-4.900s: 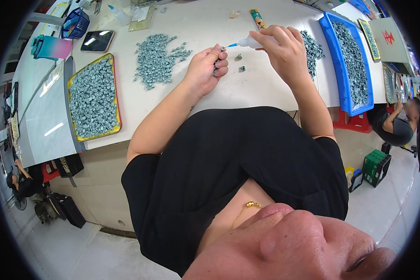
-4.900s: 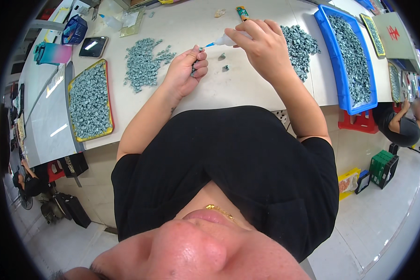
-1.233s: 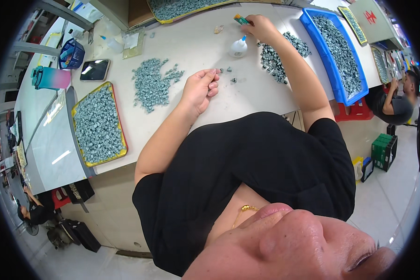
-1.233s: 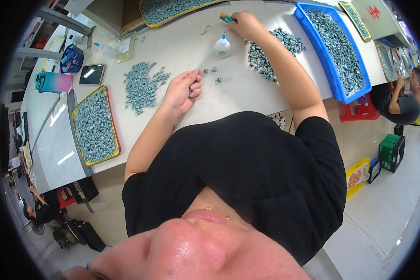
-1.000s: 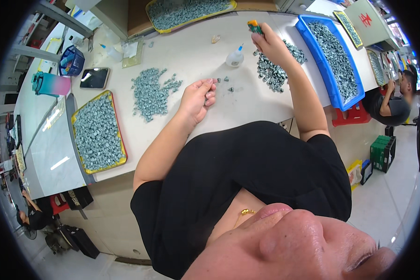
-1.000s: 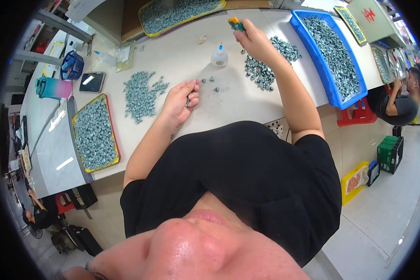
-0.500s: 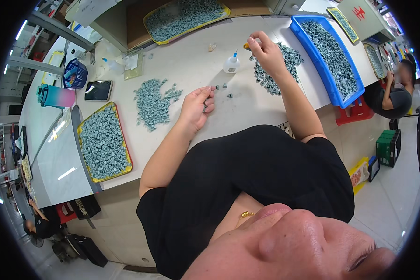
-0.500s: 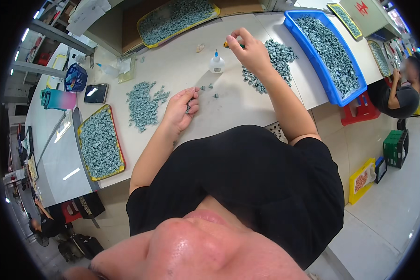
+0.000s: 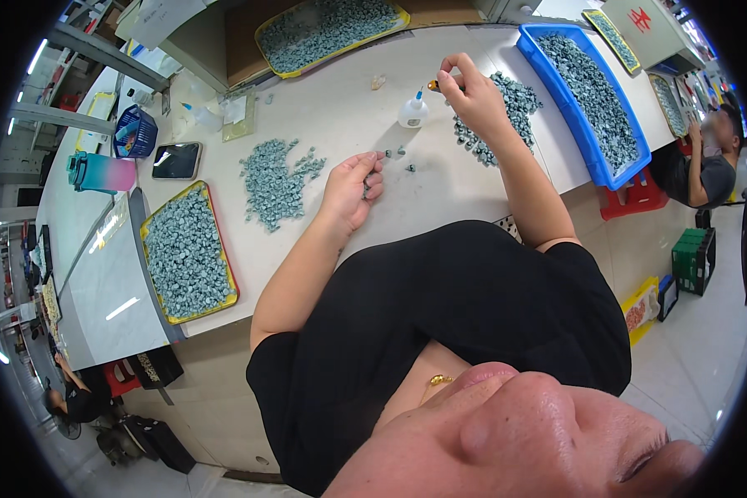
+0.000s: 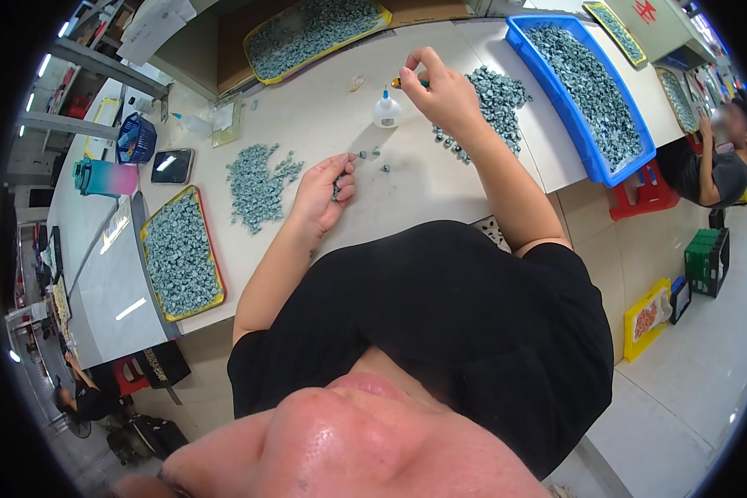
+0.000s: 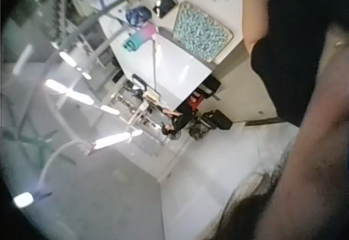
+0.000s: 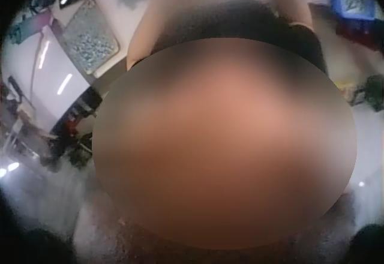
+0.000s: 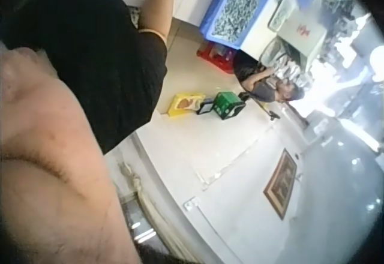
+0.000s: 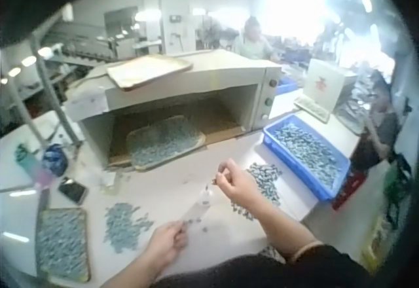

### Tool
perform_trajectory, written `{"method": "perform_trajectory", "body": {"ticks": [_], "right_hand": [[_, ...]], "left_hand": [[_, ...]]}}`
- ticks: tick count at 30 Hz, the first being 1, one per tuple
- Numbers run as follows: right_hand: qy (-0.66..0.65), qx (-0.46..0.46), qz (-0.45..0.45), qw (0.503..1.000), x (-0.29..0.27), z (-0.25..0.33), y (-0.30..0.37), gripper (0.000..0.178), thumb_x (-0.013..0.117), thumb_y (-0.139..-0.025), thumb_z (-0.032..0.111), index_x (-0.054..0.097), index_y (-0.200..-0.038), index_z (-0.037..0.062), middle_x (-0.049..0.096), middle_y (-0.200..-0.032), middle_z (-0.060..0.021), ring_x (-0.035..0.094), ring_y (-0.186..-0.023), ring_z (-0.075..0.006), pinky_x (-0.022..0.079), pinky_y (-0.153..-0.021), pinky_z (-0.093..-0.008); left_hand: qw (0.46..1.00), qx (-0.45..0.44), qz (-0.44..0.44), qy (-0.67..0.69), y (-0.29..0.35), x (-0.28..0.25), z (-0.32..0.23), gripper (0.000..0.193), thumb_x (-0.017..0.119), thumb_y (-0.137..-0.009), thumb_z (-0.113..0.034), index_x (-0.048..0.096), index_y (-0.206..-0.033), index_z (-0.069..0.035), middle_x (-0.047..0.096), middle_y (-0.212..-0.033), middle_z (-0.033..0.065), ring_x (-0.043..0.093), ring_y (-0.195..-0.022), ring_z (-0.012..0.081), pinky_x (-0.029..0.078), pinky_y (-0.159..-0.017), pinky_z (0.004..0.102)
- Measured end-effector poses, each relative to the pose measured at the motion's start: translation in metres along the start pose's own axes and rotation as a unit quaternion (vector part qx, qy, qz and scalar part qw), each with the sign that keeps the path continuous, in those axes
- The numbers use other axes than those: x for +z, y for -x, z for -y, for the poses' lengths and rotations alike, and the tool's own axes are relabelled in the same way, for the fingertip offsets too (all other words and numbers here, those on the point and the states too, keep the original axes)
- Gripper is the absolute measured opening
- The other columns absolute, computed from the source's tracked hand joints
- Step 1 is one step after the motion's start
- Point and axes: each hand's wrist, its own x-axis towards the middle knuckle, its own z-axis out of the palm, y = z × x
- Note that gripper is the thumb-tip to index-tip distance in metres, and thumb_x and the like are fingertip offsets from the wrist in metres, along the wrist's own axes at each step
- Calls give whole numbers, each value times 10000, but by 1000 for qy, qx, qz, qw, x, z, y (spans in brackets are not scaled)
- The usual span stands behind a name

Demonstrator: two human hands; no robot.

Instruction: Assemble small plastic parts using glue at a workstation.

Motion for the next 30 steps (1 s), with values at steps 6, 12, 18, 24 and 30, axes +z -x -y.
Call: {"method": "perform_trajectory", "body": {"ticks": [6, 12, 18, 24, 30], "right_hand": [[6, -13, -3, 1000, 0, 1, 1, 265, 488, -904, 375, 490, -989, 124, 688, -712, -38, 576, -552, -240, 427, -555, -355], [21, -20, -12, 1000, 1, 1, 1, 264, 487, -904, 377, 491, -984, 125, 689, -712, -41, 582, -559, -245, 429, -555, -359], [23, -19, -14, 999, -1, 5, 3, 265, 491, -904, 381, 499, -974, 126, 678, -690, -49, 602, -572, -261, 443, -560, -371], [119, -52, -50, 990, -2, 10, 7, 235, 507, -917, 353, 496, -988, 129, 663, -675, -30, 617, -563, -220, 451, -541, -321], [214, -101, -97, 967, -3, 17, 8, 216, 540, -905, 348, 510, -949, 139, 640, -596, 6, 621, -500, -203, 451, -465, -317]], "left_hand": [[1000, 0, 1, 1, -1, 0, 0, 195, 522, -950, -112, 518, -1053, 53, 490, -813, 24, 377, -574, 67, 307, -467, 195], [1000, -1, 6, 3, 0, 0, 0, 194, 525, -949, -117, 521, -1047, 50, 489, -812, 26, 378, -576, 67, 307, -466, 195], [1000, 6, 6, 3, -1, -1, 0, 183, 530, -944, -115, 537, -1023, 49, 494, -803, 30, 385, -573, 73, 308, -462, 204], [1000, 3, 6, 1, -1, -1, 0, 184, 525, -947, -115, 523, -1037, 46, 491, -804, 24, 380, -573, 66, 307, -462, 192], [1000, 2, 5, 0, 1, 2, -1, 182, 529, -942, -112, 526, -1036, 44, 494, -801, 22, 380, -571, 66, 307, -459, 192]]}}
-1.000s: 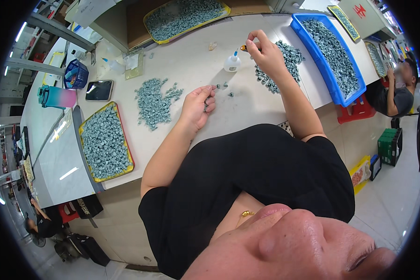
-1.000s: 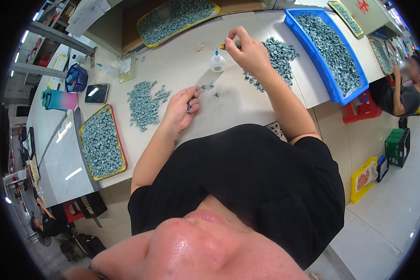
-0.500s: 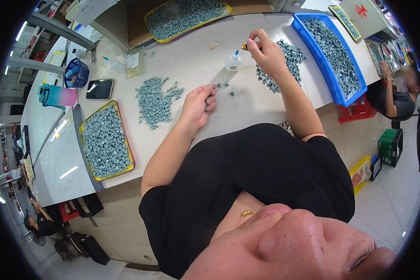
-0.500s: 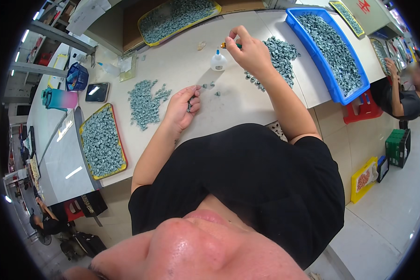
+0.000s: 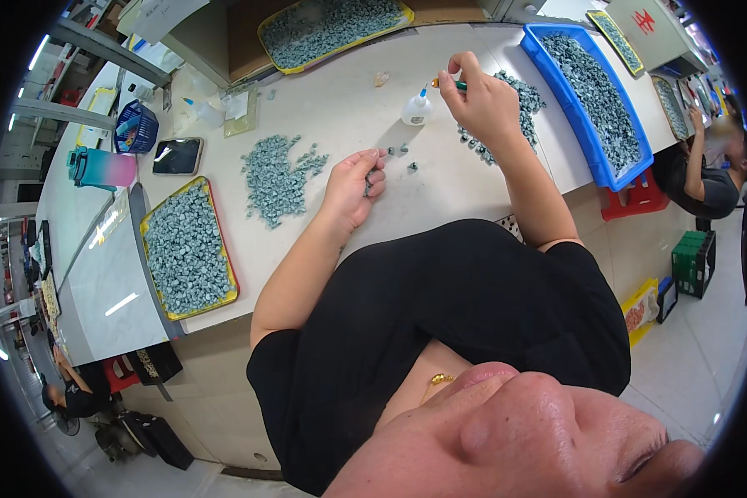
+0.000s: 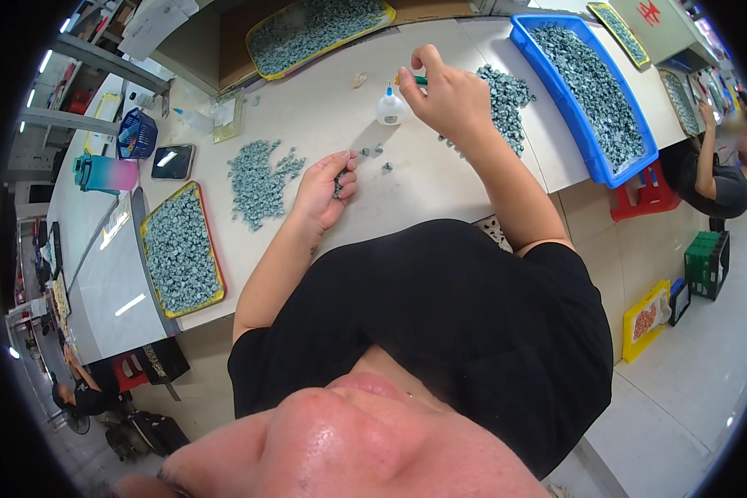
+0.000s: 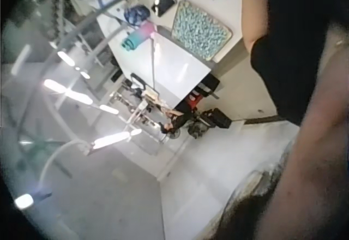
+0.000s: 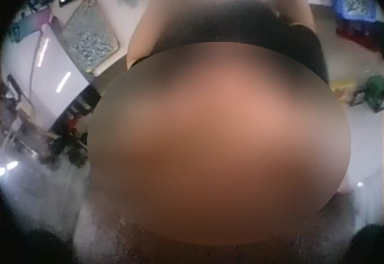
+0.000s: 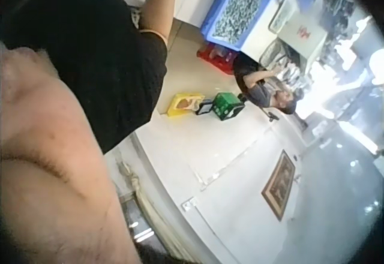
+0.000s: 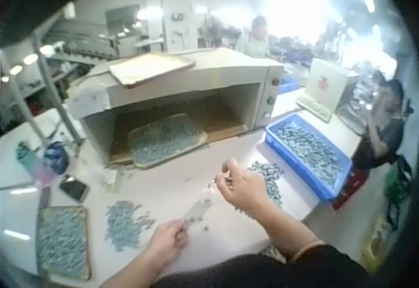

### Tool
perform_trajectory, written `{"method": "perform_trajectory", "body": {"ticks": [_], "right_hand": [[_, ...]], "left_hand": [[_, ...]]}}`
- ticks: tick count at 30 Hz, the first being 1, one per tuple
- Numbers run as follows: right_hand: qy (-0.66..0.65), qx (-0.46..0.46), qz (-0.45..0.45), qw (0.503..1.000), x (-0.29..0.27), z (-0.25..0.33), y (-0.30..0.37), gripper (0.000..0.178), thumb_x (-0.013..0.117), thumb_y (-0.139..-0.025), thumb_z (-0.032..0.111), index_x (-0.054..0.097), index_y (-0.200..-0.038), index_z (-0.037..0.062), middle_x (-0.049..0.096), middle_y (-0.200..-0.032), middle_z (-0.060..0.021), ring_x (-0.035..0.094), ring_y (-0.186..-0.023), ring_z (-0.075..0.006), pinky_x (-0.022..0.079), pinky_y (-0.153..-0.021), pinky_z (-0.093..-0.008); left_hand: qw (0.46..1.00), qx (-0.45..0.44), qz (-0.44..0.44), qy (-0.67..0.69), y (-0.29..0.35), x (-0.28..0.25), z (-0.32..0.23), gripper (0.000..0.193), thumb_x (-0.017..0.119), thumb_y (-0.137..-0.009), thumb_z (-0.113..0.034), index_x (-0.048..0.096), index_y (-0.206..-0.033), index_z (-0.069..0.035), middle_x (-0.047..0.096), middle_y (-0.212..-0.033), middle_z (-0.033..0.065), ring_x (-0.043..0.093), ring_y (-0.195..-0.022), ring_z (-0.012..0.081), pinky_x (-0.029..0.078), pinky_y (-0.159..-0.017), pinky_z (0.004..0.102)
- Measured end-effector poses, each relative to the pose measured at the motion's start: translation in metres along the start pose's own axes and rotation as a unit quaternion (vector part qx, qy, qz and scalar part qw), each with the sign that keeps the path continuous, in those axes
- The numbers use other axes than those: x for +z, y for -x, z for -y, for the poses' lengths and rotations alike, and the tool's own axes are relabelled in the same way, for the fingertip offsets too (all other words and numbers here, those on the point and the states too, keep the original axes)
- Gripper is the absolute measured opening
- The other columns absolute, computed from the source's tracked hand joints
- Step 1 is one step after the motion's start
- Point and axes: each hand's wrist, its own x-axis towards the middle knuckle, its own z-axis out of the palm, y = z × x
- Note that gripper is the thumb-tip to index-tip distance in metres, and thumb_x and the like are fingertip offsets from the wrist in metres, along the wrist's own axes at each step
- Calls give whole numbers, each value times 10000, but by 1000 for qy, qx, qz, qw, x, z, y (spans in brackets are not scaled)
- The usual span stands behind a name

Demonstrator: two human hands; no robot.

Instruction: Assemble small plastic parts using glue at a workstation.

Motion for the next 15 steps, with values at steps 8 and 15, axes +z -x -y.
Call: {"method": "perform_trajectory", "body": {"ticks": [8, 15], "right_hand": [[38, -6, 8, 999, -5, 3, -1, 217, 534, -902, 348, 515, -934, 134, 617, -540, -9, 617, -489, -215, 453, -469, -327], [9, -17, -22, 1000, -2, 0, 0, 253, 540, -886, 376, 510, -903, 125, 511, -449, -31, 570, -440, -260, 421, -421, -363]], "left_hand": [[1000, 4, -5, -3, -1, -2, 1, 168, 540, -932, -111, 561, -999, 42, 493, -788, 22, 378, -569, 75, 305, -464, 213], [1000, -1, -3, 4, -1, -2, 1, 175, 533, -936, -105, 530, -1035, 40, 497, -801, 27, 388, -574, 68, 308, -456, 192]]}}
